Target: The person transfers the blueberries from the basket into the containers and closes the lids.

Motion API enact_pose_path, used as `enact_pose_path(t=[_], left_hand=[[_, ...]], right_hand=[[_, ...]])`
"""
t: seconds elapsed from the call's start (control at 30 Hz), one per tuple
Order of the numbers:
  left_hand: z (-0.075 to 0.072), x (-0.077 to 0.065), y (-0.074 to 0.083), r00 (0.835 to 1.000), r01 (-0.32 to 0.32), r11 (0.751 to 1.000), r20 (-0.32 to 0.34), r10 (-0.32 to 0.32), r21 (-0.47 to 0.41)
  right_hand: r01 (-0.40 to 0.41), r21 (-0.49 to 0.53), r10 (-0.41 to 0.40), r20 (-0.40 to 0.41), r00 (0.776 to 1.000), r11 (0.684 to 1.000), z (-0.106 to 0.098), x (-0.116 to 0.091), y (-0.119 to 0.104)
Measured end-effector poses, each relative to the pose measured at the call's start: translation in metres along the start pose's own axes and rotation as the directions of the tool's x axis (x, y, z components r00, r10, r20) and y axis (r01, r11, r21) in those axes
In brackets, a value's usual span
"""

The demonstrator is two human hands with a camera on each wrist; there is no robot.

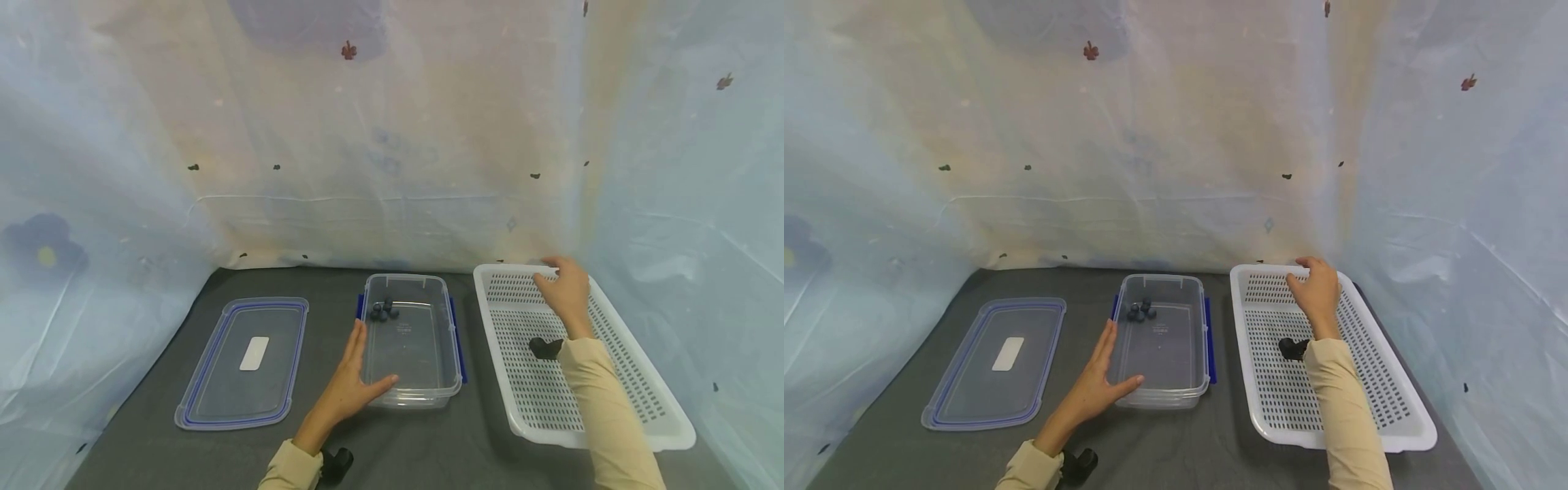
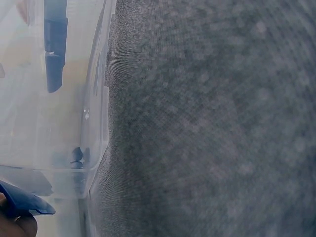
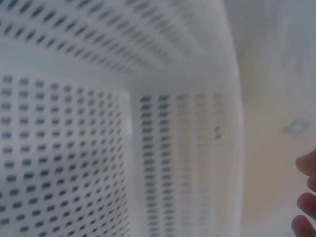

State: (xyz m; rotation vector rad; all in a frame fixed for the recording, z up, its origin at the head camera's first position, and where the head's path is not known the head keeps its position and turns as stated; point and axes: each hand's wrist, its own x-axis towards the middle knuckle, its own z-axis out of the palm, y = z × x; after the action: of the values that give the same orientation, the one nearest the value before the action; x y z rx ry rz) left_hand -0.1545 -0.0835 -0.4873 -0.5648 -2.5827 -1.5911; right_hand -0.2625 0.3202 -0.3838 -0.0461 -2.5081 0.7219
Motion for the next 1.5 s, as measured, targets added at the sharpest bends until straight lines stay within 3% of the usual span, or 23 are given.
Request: enact_pose_path(t=[0.27,0.47,0.63,0.83,1.13,1.5], left_hand=[[-0.001,0.000,0.000,1.000,-0.008,1.000,-0.012,0.008,0.023],[0.000,0.000,-0.001,1.000,-0.014,0.999,-0.014,0.014,0.035],[0.000,0.000,-0.001,1.000,-0.022,0.999,-0.018,0.022,0.039],[0.000,0.000,-0.001,1.000,-0.024,0.999,-0.016,0.024,0.042],[-0.001,-0.001,-0.003,0.999,-0.024,0.999,-0.024,0.025,0.038],[0.001,-0.002,-0.002,1.000,-0.025,1.000,-0.015,0.025,0.002]], right_hand=[[-0.110,-0.021,0.111,0.051,0.993,0.994,0.004,-0.006,0.022],[-0.212,0.010,0.211,0.091,0.973,0.977,0.012,-0.011,0.042],[-0.348,0.023,0.341,0.137,0.930,0.937,0.022,-0.016,0.057],[-0.472,0.049,0.464,0.110,0.879,0.881,0.032,-0.021,0.071],[-0.521,0.055,0.509,0.142,0.849,0.852,0.035,-0.025,0.076],[-0.461,-0.059,0.464,0.175,0.868,0.885,0.043,-0.030,0.084]])
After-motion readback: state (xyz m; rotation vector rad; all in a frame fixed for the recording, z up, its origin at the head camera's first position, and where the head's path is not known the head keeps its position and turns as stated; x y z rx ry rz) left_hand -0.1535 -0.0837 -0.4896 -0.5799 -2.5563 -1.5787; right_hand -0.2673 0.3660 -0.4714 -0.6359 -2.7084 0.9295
